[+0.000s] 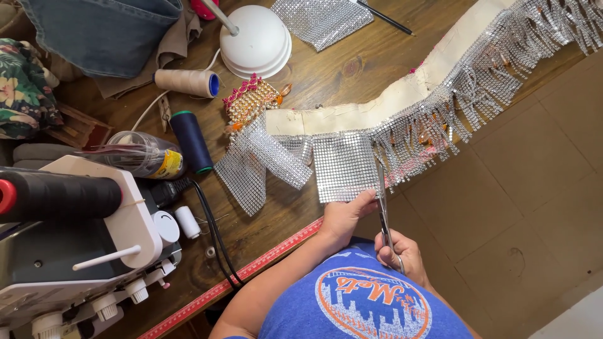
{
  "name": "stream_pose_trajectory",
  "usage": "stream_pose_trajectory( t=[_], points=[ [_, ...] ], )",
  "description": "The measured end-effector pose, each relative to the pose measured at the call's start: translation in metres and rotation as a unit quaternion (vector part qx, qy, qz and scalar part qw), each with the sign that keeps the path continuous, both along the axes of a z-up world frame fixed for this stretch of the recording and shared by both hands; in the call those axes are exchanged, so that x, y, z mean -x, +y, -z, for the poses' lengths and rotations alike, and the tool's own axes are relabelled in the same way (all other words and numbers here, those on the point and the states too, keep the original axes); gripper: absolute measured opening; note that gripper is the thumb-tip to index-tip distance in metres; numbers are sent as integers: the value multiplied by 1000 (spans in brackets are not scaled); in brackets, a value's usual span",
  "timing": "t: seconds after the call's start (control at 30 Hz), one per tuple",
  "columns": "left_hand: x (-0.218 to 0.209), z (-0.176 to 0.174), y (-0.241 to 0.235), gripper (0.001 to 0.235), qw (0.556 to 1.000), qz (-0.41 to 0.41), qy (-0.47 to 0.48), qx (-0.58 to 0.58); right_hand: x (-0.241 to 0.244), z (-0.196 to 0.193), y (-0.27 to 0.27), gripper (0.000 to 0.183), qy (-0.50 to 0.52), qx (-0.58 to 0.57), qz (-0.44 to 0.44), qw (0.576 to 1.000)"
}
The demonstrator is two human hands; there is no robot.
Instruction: Cutting a strip of decorative mesh fringe using scissors on a workbench.
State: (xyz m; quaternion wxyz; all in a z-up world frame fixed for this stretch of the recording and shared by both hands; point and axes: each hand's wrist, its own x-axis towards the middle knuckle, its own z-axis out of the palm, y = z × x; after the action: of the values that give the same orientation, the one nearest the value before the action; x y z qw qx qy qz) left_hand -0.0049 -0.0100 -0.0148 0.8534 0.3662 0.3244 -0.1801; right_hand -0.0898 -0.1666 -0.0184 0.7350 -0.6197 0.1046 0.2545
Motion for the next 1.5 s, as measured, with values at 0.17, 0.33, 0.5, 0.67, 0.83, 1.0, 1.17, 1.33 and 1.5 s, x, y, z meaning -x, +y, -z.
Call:
stream_pose_trajectory(
  t=[0.17, 0.33, 0.5, 0.67, 0.83, 1.0, 1.17, 1.33, 1.5],
  points=[
    [0, 0, -1, 18, 1000, -4, -12, 3, -2, -13, 2, 56, -20, 94, -12, 995],
    [1, 4, -2, 15, 1000, -8, -11, 14, 4, -4, -1, 51, -18, 112, -1, 994],
    [-1, -5, -1, 19, 999, -12, 46, 15, 5, 2, -1, 51, -3, 157, 12, 988],
    [-3, -12, 2, 23, 998, 13, 69, -3, 2, -7, 5, 48, 12, 147, 26, 989],
    [-4, -23, 5, 22, 998, 17, 60, 9, -8, 6, 2, 51, -14, 56, 10, 998],
    [-2, -17, 7, 17, 995, 29, 91, -14, -33, -6, 14, 58, -15, 24, 16, 999],
    [-5, -20, 7, 15, 997, 25, 72, -16, -39, -3, 16, 50, -17, 32, 19, 999],
    [-7, -34, 10, 25, 993, 51, 108, -15, -40, -5, 15, 48, -19, 59, 15, 998],
    [-5, -13, 7, 13, 1000, 18, 7, 3, -45, -8, 17, 45, -19, 41, 13, 999]
  ],
)
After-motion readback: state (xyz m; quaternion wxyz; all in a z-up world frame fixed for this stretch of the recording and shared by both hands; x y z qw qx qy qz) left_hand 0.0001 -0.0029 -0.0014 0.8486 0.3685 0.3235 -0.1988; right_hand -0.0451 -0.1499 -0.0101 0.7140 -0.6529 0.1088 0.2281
